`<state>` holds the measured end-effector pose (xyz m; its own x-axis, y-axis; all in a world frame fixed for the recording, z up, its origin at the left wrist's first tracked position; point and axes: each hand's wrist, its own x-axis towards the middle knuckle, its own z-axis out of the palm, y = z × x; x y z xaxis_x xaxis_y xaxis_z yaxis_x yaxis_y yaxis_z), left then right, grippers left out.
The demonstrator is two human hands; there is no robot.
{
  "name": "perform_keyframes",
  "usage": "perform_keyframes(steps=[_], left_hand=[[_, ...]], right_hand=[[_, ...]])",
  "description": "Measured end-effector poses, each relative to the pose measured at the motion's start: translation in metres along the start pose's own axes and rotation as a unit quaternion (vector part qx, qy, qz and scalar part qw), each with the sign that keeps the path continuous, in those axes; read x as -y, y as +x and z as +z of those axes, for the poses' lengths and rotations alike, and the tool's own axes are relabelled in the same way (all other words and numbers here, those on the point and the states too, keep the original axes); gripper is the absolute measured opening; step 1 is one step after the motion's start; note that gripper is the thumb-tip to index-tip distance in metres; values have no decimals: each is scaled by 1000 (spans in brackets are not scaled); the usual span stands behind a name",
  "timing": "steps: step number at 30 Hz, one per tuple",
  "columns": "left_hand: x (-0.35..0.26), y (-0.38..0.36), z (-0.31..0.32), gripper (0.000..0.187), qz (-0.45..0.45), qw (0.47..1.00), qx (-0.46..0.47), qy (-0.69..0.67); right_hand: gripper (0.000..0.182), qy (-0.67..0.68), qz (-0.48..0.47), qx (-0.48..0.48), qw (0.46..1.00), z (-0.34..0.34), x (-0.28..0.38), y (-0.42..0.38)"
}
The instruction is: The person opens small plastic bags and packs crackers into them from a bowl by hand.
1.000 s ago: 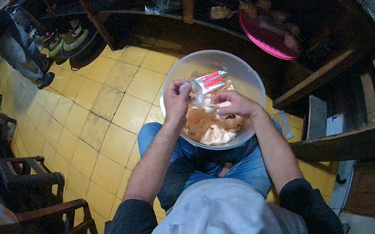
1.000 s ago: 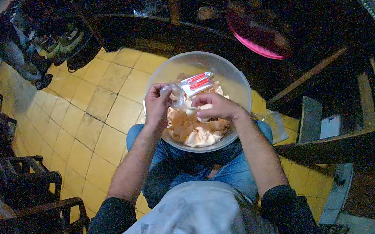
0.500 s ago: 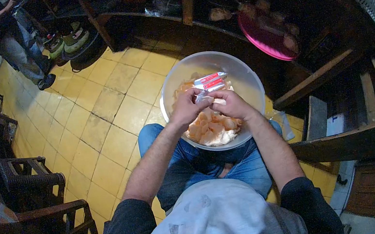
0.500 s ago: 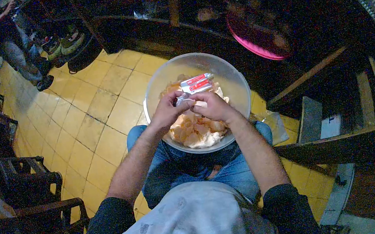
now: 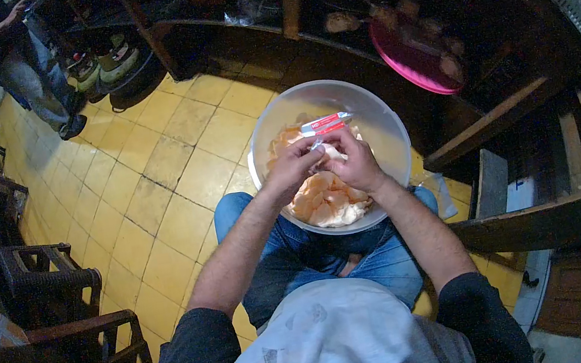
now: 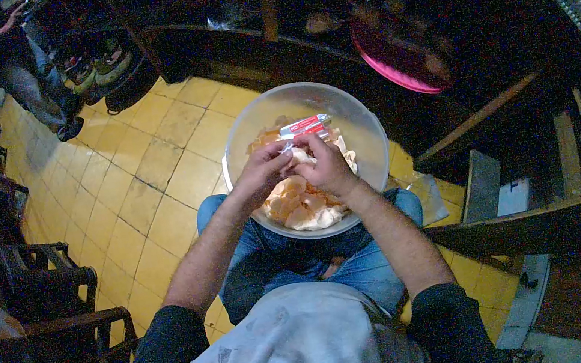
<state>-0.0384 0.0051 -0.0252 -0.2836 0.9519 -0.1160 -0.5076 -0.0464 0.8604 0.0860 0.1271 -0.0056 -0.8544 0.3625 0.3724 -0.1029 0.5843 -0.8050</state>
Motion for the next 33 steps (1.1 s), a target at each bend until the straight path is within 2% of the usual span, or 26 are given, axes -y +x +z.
perform_keyframes(steps=[1, 3, 5, 7, 8, 10, 14, 16, 18, 20, 22, 23, 24, 25, 26, 27, 28, 29, 31, 33], left_hand=[[-2, -2, 2, 35, 0, 1000, 0, 0], [-4, -6, 7, 37, 3, 997, -9, 81], [-4, -7, 9, 38, 11, 996, -14, 84], [-5, -7, 8, 39, 19, 996, -18, 87], [-7, -6, 5, 39, 14, 996, -48, 77], [-4, -4, 0, 40, 8, 995, -78, 66], [-3, -4, 1, 36, 32, 982, -99, 159], [-4, -4, 3, 35, 33, 979, -94, 180], [-2, -2, 6, 33, 34, 966, -99, 237], [-1, -3, 8, 34, 50, 970, -84, 221], [2, -4, 9, 34, 66, 974, -68, 206], [4, -2, 7, 34, 107, 967, -87, 216], [3, -2, 7, 33, 149, 957, -105, 225], [2, -2, 5, 33, 149, 957, -105, 225], [0, -3, 2, 33, 89, 974, -114, 175], [-1, -3, -1, 32, 29, 984, -122, 123], [-1, -2, -3, 32, 29, 984, -122, 123], [0, -1, -4, 33, 5, 986, -98, 137], [-1, -2, -3, 34, -20, 986, -74, 151], [2, -3, 1, 37, -4, 993, -49, 106]], right_hand=[[31, 43, 102, -18, 994, 3, 0, -2], [32, 2, 98, 3, 995, 1, 3, -1], [34, -39, 94, 24, 995, 1, 3, -1], [33, -41, -8, 46, 998, 3, -2, 0], [33, -41, -8, 46, 998, 3, -4, 0], [32, -12, -68, 16, 997, 4, 1, 2], [34, -74, -65, -1, 995, 0, -7, 1], [34, -45, 97, -27, 994, -2, -5, 0], [32, -81, 105, -18, 991, -4, -5, 0], [30, -116, 114, -8, 987, -3, -6, 1], [25, -39, 7, 6, 999, 1, -10, 0], [25, -39, 8, 6, 999, 4, -11, 0], [25, 60, 34, 10, 998, 7, -11, 0], [25, 159, 60, 13, 985, 9, -11, 0], [25, 159, 60, 13, 985, 7, -12, 2], [24, 90, 8, -13, 996, 5, -11, 4], [24, 20, -44, -39, 998, 3, -10, 6], [24, 20, -44, -39, 998, 4, -8, 5], [30, 27, 91, -93, 991, 6, -5, 1], [29, -6, 110, -87, 990, 3, 0, 1]])
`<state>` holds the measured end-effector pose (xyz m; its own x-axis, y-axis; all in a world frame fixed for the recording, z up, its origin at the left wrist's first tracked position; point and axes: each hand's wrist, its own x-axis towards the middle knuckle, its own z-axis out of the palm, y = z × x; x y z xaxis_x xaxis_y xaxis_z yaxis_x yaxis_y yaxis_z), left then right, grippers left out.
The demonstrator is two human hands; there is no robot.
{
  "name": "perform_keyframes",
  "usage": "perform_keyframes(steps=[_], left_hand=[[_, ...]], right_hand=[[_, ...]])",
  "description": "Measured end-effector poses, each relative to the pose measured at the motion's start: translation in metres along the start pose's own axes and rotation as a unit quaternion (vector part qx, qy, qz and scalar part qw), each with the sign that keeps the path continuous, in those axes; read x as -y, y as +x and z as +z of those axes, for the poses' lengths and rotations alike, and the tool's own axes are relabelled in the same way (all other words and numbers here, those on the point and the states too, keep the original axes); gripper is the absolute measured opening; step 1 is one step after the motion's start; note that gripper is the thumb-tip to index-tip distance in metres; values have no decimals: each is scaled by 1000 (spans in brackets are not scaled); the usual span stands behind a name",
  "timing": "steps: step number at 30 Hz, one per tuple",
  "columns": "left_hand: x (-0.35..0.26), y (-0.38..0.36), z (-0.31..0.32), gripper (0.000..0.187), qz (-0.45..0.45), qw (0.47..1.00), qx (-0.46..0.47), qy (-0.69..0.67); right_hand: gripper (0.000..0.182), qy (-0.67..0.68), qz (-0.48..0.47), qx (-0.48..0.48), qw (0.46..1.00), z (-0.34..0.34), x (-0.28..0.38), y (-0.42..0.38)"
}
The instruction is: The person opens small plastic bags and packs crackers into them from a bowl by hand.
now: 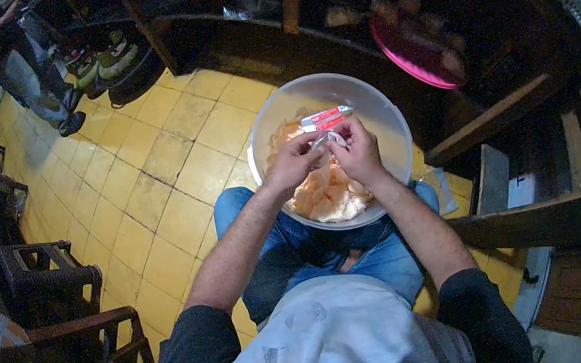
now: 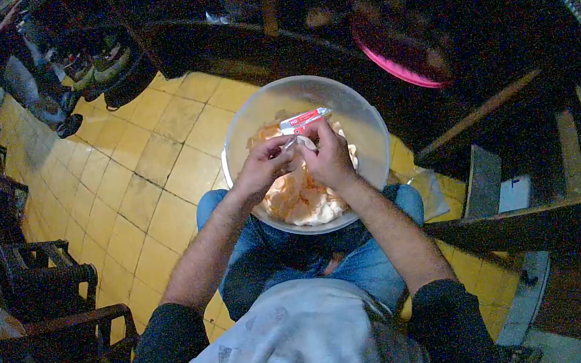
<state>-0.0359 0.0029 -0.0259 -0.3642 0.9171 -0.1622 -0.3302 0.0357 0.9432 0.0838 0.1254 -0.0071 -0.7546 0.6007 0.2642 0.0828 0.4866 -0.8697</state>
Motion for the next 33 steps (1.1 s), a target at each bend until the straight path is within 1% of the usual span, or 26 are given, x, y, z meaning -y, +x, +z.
perform_keyframes(steps=[1, 2, 3, 4, 5, 6, 7, 8, 10, 11, 13, 14, 15, 16, 17, 18, 19, 20, 22, 23, 24, 25, 26, 30, 32, 33], left_hand=[[2, 1, 0, 37, -2, 1000, 1, 0], [4, 3, 0, 38, 4, 1000, 6, -13], [3, 3, 1, 40, 10, 1000, 11, -27], [3, 2, 1, 40, 10, 1000, 11, -27], [2, 2, 1, 41, 9, 999, 23, -25], [0, 1, 1, 42, 9, 999, 34, -24], [-2, -1, 2, 42, 9, 999, 33, -24], [-4, -2, 3, 42, 24, 999, 27, -28], [-4, -4, 4, 42, 39, 999, 20, -32], [-5, -4, 3, 40, 41, 999, 29, -12], [-3, -3, 3, 39, 42, 998, 37, 8], [-2, -2, 2, 35, 37, 999, 7, -18], [-2, -1, 2, 31, 32, 998, -24, -44], [-2, 0, -1, 31, 32, 998, -24, -44], [-3, 0, -4, 28, 55, 994, -91, -38], [-6, -1, -4, 25, 78, 984, -158, -32], [-8, 1, -1, 17, 91, 969, -217, -75], [-11, 0, -2, 17, 91, 969, -216, -76], [-16, -3, -6, 9, 76, 940, -274, -190], [-16, -3, -6, 5, 78, 935, -283, -197], [-16, -3, -8, 5, 78, 935, -283, -197], [-16, -4, -10, 9, 73, 937, -269, -212], [-16, -5, -11, 13, 68, 938, -255, -227], [-22, -7, -10, 15, 48, 929, -245, -273], [-26, -10, -7, 14, 49, 933, -221, -280], [-23, -8, -8, 14, 50, 933, -221, -280]], right_hand=[[29, -36, 14, 2, 999, -1, 1, 0], [29, -36, 16, 2, 999, -1, -2, 1], [25, -85, -89, -12, 992, -2, -4, 3], [21, -133, -194, -25, 971, -2, -6, 4], [21, -134, -194, -25, 971, -1, -7, 3], [18, -117, -171, -32, 978, 1, -4, 1], [15, -101, -148, -38, 983, 3, -1, 0], [15, -101, -148, -38, 983, 4, 1, 0], [12, -38, -82, -27, 996, 4, 9, 0], [12, -38, -81, -26, 996, 3, 6, -1], [17, -138, -116, 25, 983, 1, 2, -2], [17, -138, -115, 25, 983, 1, 0, -2], [16, -96, -139, 43, 985, 1, 1, -2], [16, -54, -162, 60, 983, 1, 2, -1], [16, -54, -162, 60, 983, 2, 0, 0], [14, -33, -136, 43, 989, 3, -5, 3], [13, -13, -110, 26, 993, 5, -11, 4], [13, -13, -110, 25, 993, 6, -15, 4], [17, -70, 23, 195, 978, 6, -11, 4], [34, -120, 14, 309, 943, 5, -9, 0], [34, -120, 14, 308, 944, 7, -15, -8], [39, -196, -36, 403, 893, 11, -23, -19], [45, -269, -87, 489, 825, 14, -32, -25], [51, -261, -102, 528, 802, 15, -25, -22], [38, -231, -144, 502, 821, 14, -27, -22], [38, -231, -145, 502, 821, 12, -25, -19]])
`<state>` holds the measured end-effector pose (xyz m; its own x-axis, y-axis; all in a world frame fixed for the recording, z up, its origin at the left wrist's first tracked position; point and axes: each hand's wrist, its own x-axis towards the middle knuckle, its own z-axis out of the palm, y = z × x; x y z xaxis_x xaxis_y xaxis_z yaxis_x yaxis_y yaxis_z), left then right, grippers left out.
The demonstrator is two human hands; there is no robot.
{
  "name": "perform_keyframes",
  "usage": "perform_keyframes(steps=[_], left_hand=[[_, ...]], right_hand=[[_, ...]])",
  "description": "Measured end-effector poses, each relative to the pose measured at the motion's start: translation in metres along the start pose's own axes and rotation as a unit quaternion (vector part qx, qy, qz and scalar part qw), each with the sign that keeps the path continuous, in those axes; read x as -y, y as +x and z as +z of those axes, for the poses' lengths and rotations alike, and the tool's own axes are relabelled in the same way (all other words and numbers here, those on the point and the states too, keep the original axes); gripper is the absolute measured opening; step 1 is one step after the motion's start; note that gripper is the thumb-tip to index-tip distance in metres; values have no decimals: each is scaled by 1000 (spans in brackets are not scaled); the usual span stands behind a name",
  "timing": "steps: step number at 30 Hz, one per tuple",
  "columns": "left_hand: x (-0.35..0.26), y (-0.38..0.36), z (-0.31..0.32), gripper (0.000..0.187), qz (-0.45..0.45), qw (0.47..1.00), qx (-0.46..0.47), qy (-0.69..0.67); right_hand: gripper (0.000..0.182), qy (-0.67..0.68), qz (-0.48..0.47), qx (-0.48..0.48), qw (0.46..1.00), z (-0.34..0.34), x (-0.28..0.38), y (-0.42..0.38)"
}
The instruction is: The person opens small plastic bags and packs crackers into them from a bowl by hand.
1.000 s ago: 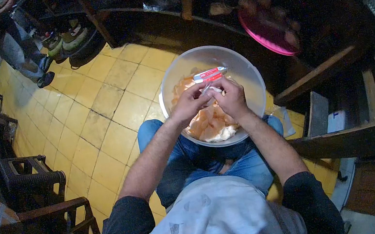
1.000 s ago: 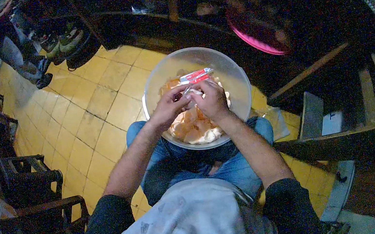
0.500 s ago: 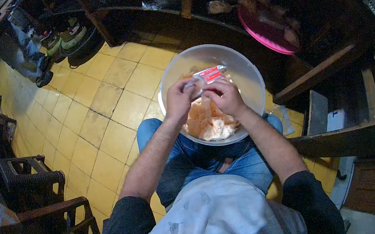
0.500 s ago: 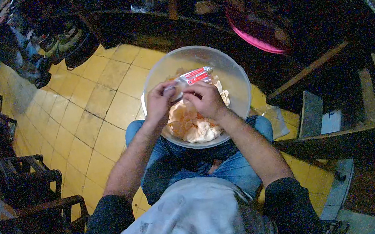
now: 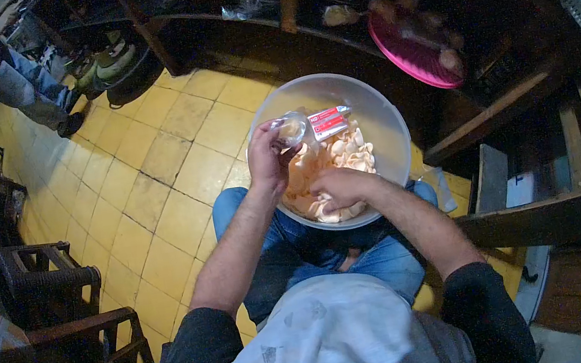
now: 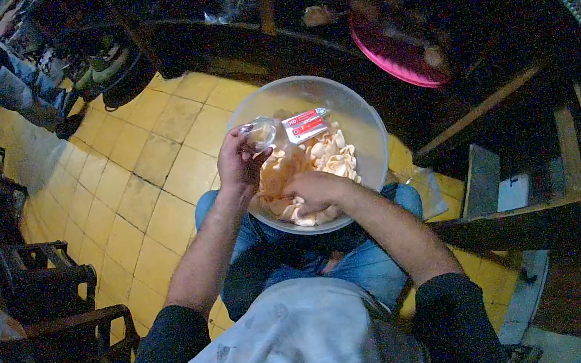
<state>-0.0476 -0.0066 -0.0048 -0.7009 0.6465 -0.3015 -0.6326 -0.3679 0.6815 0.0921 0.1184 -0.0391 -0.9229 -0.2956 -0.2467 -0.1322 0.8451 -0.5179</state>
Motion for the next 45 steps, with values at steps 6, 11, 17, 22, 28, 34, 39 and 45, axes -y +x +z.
perform_keyframes(steps=[6, 11, 17, 22, 28, 34, 39, 45], left_hand=[[8, 5, 0, 21, 43, 998, -20, 43], [17, 9, -3, 29, -10, 968, 110, 225], [19, 1, 5, 35, -95, 962, 172, 188], [18, 2, 1, 40, -85, 962, 190, 175], [16, -3, 4, 37, -94, 957, 220, 162], [19, -1, 2, 37, -119, 957, 208, 161], [19, 1, -1, 34, -52, 961, 170, 211], [20, -3, 3, 22, 51, 917, 222, 328]], right_hand=[[14, 186, 62, -174, 965, -20, -11, -7], [15, 521, 74, -313, 791, -39, 6, -9], [22, 238, 106, -490, 832, -25, -2, 1], [29, 11, -19, -506, 862, -30, 4, 3], [30, 27, 15, -538, 842, -27, 11, 7], [22, 58, 74, -468, 879, -33, 8, -2], [18, 222, 33, -468, 855, -25, 5, 1], [31, 136, 154, -514, 833, -27, 6, 0]])
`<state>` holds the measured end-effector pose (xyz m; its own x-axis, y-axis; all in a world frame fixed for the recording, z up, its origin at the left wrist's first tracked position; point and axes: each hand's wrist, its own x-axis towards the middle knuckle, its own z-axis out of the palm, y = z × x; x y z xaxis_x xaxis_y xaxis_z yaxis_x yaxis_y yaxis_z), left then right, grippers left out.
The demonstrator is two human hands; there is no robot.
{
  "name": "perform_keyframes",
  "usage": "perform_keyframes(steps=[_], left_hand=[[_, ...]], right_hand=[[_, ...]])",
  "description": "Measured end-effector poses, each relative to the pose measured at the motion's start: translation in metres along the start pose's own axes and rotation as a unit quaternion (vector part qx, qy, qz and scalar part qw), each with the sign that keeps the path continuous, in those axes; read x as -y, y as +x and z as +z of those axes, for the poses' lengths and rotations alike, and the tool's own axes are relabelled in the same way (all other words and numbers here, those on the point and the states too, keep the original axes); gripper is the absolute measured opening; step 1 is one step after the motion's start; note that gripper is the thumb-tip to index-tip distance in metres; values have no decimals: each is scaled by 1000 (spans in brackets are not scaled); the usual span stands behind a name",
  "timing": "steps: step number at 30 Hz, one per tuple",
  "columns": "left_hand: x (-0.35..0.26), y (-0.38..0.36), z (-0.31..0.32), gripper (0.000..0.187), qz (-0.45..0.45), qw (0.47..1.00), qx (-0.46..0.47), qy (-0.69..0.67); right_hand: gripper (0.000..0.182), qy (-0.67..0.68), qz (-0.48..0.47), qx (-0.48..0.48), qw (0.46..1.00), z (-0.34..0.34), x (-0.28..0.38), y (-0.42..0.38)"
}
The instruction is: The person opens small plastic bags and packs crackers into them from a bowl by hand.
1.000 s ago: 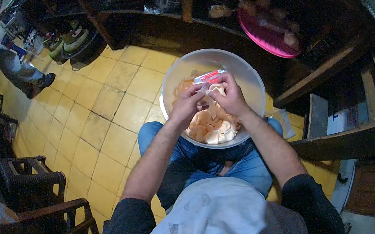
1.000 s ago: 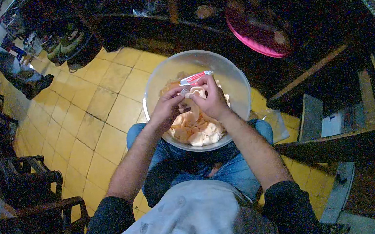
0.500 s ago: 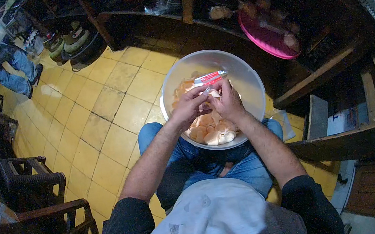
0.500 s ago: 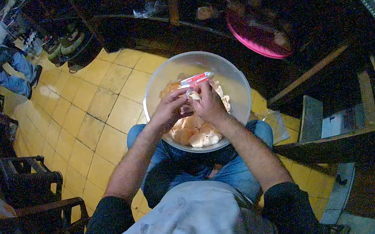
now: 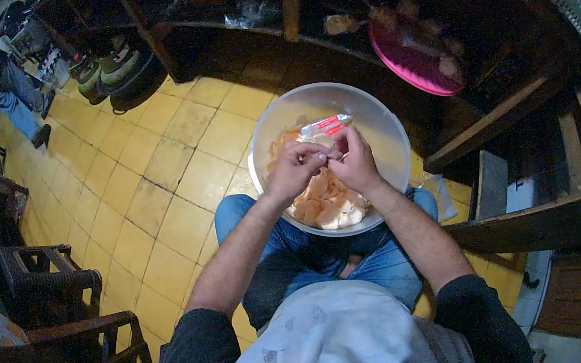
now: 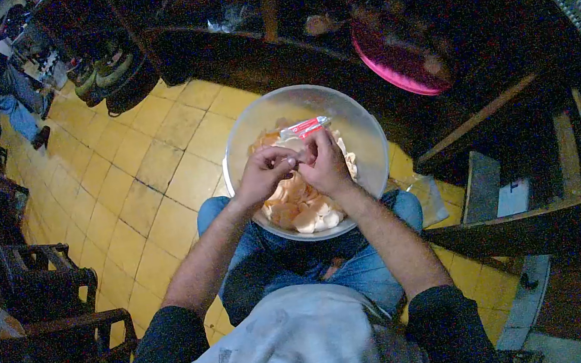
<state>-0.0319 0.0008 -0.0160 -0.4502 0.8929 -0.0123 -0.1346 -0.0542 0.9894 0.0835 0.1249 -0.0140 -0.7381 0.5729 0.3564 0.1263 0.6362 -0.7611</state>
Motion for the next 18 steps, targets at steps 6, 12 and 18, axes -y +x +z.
perform_keyframes(steps=[6, 12, 18], left_hand=[[-4, -5, 8, 14, 147, 963, -21, 224], [-3, -3, 7, 14, 98, 975, -18, 199], [8, 0, 6, 15, 72, 981, -8, 180]], right_hand=[[31, 107, 28, 26, 994, 6, -18, 5], [25, -6, 44, 7, 999, -3, -4, 4], [24, -22, 68, 105, 992, 0, -14, 4]])
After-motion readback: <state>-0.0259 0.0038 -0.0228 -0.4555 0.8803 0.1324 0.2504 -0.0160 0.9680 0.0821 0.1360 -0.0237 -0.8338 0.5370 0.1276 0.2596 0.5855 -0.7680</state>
